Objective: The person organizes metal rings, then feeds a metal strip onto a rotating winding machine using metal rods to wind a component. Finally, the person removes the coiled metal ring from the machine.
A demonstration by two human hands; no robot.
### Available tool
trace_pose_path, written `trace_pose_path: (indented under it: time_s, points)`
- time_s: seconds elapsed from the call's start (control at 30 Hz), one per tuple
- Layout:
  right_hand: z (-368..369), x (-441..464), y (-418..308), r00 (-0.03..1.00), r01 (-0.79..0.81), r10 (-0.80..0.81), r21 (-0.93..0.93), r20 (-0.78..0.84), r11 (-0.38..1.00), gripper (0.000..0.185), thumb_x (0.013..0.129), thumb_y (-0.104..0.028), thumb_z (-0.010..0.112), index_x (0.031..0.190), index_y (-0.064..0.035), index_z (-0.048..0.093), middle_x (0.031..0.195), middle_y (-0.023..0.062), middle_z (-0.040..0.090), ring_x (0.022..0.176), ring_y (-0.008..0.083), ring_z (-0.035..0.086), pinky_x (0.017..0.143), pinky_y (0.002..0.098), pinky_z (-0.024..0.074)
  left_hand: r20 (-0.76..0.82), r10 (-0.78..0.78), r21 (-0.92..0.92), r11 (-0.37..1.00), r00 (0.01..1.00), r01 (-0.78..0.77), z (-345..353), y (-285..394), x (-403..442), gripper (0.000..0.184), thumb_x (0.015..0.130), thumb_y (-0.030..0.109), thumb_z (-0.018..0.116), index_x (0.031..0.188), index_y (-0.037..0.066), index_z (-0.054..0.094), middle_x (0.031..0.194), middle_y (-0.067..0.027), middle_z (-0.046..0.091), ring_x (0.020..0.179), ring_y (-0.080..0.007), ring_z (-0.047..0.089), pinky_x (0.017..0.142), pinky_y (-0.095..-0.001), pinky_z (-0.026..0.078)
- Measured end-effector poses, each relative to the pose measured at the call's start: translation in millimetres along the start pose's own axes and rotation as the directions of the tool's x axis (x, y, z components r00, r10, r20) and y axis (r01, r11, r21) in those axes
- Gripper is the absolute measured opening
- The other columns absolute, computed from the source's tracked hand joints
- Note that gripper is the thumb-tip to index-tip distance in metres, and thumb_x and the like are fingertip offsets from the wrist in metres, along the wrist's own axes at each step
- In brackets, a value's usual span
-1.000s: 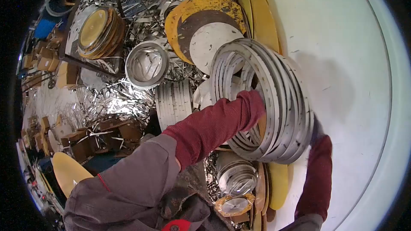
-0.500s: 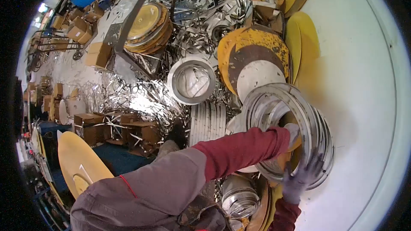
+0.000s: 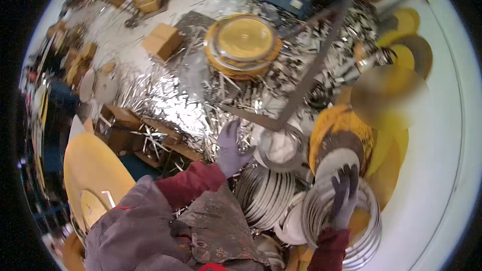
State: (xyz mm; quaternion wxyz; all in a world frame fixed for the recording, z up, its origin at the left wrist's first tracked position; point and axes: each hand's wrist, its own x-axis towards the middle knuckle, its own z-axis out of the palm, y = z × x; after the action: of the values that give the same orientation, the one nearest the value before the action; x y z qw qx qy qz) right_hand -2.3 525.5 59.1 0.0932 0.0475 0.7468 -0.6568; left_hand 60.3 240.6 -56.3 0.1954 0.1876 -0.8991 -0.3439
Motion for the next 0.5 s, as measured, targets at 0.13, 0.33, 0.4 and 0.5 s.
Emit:
trace_pose_path:
  time_s: [0.13, 0.33, 0.4, 0.5]
  points:
    - [124.9, 91.7, -3.6, 0.978, -0.071, 0.058, 0.058, 0.201, 0.996, 0.038, 0.089, -0.021, 0.051, 0.123, -0.0066, 0.043, 0.118, 0.0108, 0.048, 0.102, 0.0232, 0.051, 0.083, 0.0381, 0.0445, 0.363, 0.096, 0.019, 0.994, 0.927, -0.11, 22.4, -14.1, 62.7, 0.088, 0.063, 0.034, 0.073, 0.132, 0.002, 0.031, 0.118, -0.0163, 0.048, 0.114, -0.0351, 0.042, 0.104, -0.0438, 0.024]
    - [225.2, 116.4, -51.6, 0.968, -0.227, 0.198, -0.198, -0.156, 0.954, 0.011, 0.082, -0.015, 0.057, 0.083, -0.0081, 0.049, 0.059, 0.0001, 0.05, 0.041, 0.01, 0.046, 0.036, 0.0219, 0.0377, 0.598, 0.106, -0.199, 0.98, 0.794, 0.02, 69.6, -21.6, 97.4, 0.036, 0.064, 0.018, 0.063, 0.099, 0.018, 0.06, 0.103, -0.0085, 0.057, 0.099, -0.0266, 0.052, 0.091, -0.0402, 0.034]
    - [213.8, 129.8, -49.4, 0.972, -0.225, 0.19, -0.323, -0.136, 0.919, 0.014, 0.082, -0.019, 0.059, 0.085, -0.0064, 0.053, 0.061, -0.0011, 0.05, 0.046, 0.0077, 0.047, 0.036, 0.0209, 0.0364, 0.582, 0.114, -0.219, 0.976, 0.805, 0.02, 72.7, -20.2, 107.1, 0.026, 0.064, 0.017, 0.061, 0.09, 0.019, 0.063, 0.098, -0.0074, 0.057, 0.096, -0.0265, 0.053, 0.088, -0.0394, 0.034]
    - [205.8, 151.4, -47.3, 0.968, -0.248, 0.227, -0.281, -0.105, 0.927, 0.017, 0.081, -0.022, 0.06, 0.082, -0.0076, 0.051, 0.058, -0.0006, 0.047, 0.041, 0.0081, 0.043, 0.035, 0.0212, 0.0344, 0.569, 0.074, -0.18, 0.983, 0.819, 0.036, 87.0, -9.6, 117.8, 0.018, 0.065, 0.018, 0.06, 0.083, 0.019, 0.063, 0.09, -0.0058, 0.058, 0.093, -0.027, 0.053, 0.088, -0.0405, 0.033]
